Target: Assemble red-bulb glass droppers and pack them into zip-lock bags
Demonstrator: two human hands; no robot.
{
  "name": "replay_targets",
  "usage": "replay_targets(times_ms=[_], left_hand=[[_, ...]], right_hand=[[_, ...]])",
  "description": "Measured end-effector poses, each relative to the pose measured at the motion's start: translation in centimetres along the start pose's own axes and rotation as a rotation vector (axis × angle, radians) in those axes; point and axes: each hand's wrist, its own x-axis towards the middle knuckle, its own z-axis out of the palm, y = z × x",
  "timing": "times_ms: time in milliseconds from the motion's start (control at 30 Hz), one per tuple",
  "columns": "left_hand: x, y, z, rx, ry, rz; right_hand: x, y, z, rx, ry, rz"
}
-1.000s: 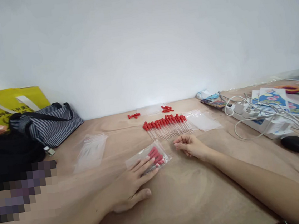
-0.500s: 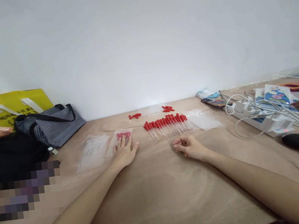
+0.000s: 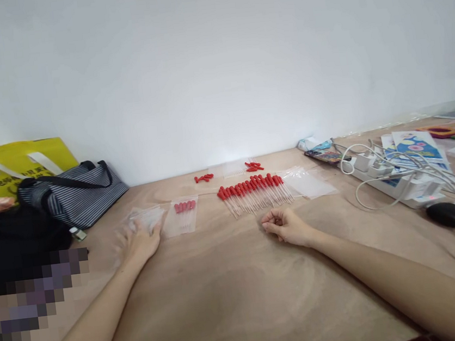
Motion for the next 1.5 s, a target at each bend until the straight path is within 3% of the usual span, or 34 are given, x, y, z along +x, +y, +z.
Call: replay_targets(times_ms=[133,300,367,433,500,567,633,767,867,967,1200,1500], left_hand=[[1.2,-1.4,1.0,-0.008,-0.077,-0.027],[1.1,-1.6,1.2,-0.033,-0.031,0.028],[0.7,-1.5,0.7,-0.088,0.061,0.076],[-0.1,-0.9,0.1,-0.203,0.180,0.239],[-1.7,0.2,-0.7,-0.328,0.203,0.514],[-4.1,1.8,-1.6,-0.355,0.100,0.803],[-6.7,3.4,-2.2,-0.309,-0.079,1.054],[-10.4,5.6,-2.4,-0.223,-0.315,1.313],[-11.1,5.9,-1.8,-0.235,-0.385,1.346],[-11.0,5.7,-1.4,-0.269,-0.423,1.344],[-11.1,5.6,-1.6,-0.262,-0.466,1.351],[-11.2,5.6,-1.5,-0.301,-0.460,1.340]], right_hand=[[-0.1,0.0,0.0,-0.003,-0.004,-0.012],[0.0,0.2,-0.1,-0.006,-0.003,-0.044],[0.0,0.3,-0.1,0.003,0.007,-0.053],[0.0,0.5,0.0,0.006,0.029,-0.058],[0.1,0.6,0.1,-0.014,0.062,-0.080],[0.2,0.5,0.0,-0.094,0.107,-0.142],[0.4,0.4,-0.2,-0.238,0.165,-0.221],[1.7,-0.4,-1.3,-0.544,0.284,-0.303],[3.4,-1.2,-2.3,-0.708,0.375,-0.267],[5.4,-2.0,-2.9,-0.809,0.447,-0.128],[8.9,-3.0,-1.8,-0.898,0.457,0.160],[9.5,-3.6,-1.7,-0.855,0.466,0.167]])
